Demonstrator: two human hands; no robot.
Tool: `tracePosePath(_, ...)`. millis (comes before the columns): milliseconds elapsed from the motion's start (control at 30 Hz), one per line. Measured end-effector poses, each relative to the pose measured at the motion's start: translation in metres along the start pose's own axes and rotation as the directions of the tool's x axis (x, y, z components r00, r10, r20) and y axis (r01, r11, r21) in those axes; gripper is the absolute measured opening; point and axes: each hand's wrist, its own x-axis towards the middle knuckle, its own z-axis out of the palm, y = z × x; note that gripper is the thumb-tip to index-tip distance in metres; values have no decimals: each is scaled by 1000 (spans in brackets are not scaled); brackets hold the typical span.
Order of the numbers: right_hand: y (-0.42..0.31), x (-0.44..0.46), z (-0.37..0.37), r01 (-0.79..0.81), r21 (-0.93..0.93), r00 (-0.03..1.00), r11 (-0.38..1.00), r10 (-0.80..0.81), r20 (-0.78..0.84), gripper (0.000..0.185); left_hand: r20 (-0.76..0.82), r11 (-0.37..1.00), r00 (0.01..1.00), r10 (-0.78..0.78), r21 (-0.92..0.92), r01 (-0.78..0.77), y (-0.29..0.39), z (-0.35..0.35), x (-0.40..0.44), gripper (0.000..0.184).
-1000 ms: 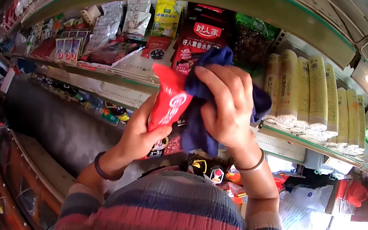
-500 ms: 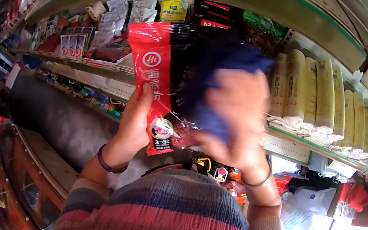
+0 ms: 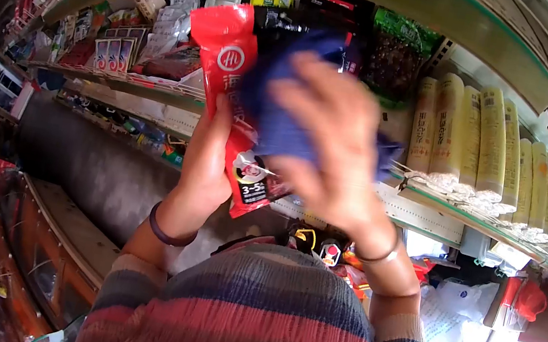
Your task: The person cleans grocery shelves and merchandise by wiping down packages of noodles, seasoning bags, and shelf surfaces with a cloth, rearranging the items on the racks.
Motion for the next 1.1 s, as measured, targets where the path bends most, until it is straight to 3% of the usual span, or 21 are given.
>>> tracePosePath(67, -17, -8, 30, 19, -80, 991, 997, -8, 134, 59, -7, 1000, 1000, -19, 21, 19, -3, -13, 3, 52)
tracePosePath(100, -18, -18, 36, 19, -26, 988, 999, -14, 154, 61, 79, 998, 995, -59, 13, 58, -2, -19, 8, 58)
tracePosePath(133, -19, -27, 40, 24, 26, 985, 999, -28, 170, 63, 274, 958, 948, -163, -185, 218, 6, -20, 15, 61)
tracePosePath(200, -23, -47, 38, 134, 5, 971, 991, -132, 200, 53, 155, 950, 955, -252, -149, 275, 25, -20, 5, 63)
tracePosePath(233, -18, -54, 37, 205, -38, 963, 978, -194, 189, 49, -99, 986, 983, -156, -70, 150, 25, -10, 11, 62)
tracePosePath(267, -11, -59, 34, 276, -81, 949, 958, -258, 180, 46, -92, 995, 994, -51, -91, 43, 23, -7, 13, 59)
tracePosePath(333, 8, -58, 26, 246, -160, 968, 956, -234, 95, 44, -86, 993, 996, 12, -117, -22, 23, -1, 12, 55)
tracePosePath(433, 35, -43, 7, 60, -219, 998, 974, -58, 14, 51, -45, 991, 999, 13, -129, -19, 22, -18, 14, 52)
tracePosePath(467, 40, -37, 0, -56, -250, 998, 967, 61, 11, 48, -122, 997, 992, 14, -78, -23, 24, -17, 13, 51)
tracePosePath(533, 64, -40, -5, -325, -73, 946, 943, 325, -7, 41, -271, 1000, 962, 23, 26, -16, 29, -15, 11, 49)
tracePosePath(600, 58, -45, -18, -538, 256, 811, 803, 576, -103, 38, -186, 996, 981, 56, -57, -67, 29, -19, 15, 47)
tracePosePath(667, 27, -36, -30, -221, 87, 949, 971, 235, -209, 39, -198, 992, 978, 63, -92, -82, 33, -20, 16, 47)
tracePosePath(733, -1, -35, -20, 16, -19, 998, 1000, -17, -54, 45, -217, 987, 971, 105, -99, -129, 30, -28, 25, 47)
tracePosePath(800, -15, -38, 3, 207, -1, 973, 978, -205, 104, 52, -267, 987, 962, 62, -124, -99, 33, -15, 22, 47)
tracePosePath(867, -21, -56, 25, 232, -143, 965, 962, -209, 161, 59, -274, 981, 957, 96, -137, -138, 36, -10, 21, 48)
tracePosePath(900, -25, -58, 26, 174, -110, 974, 979, -154, 168, 60, -278, 977, 954, 113, -146, -158, 37, -9, 21, 48)
tracePosePath(1033, -26, -66, 39, 232, -70, 972, 970, -229, 57, 57, -298, 981, 952, 66, -155, -116, 36, -17, 22, 48)
tracePosePath(1100, -20, -62, 30, 246, -148, 969, 958, -240, 59, 56, -255, 970, 967, 17, -230, -77, 36, -17, 19, 48)
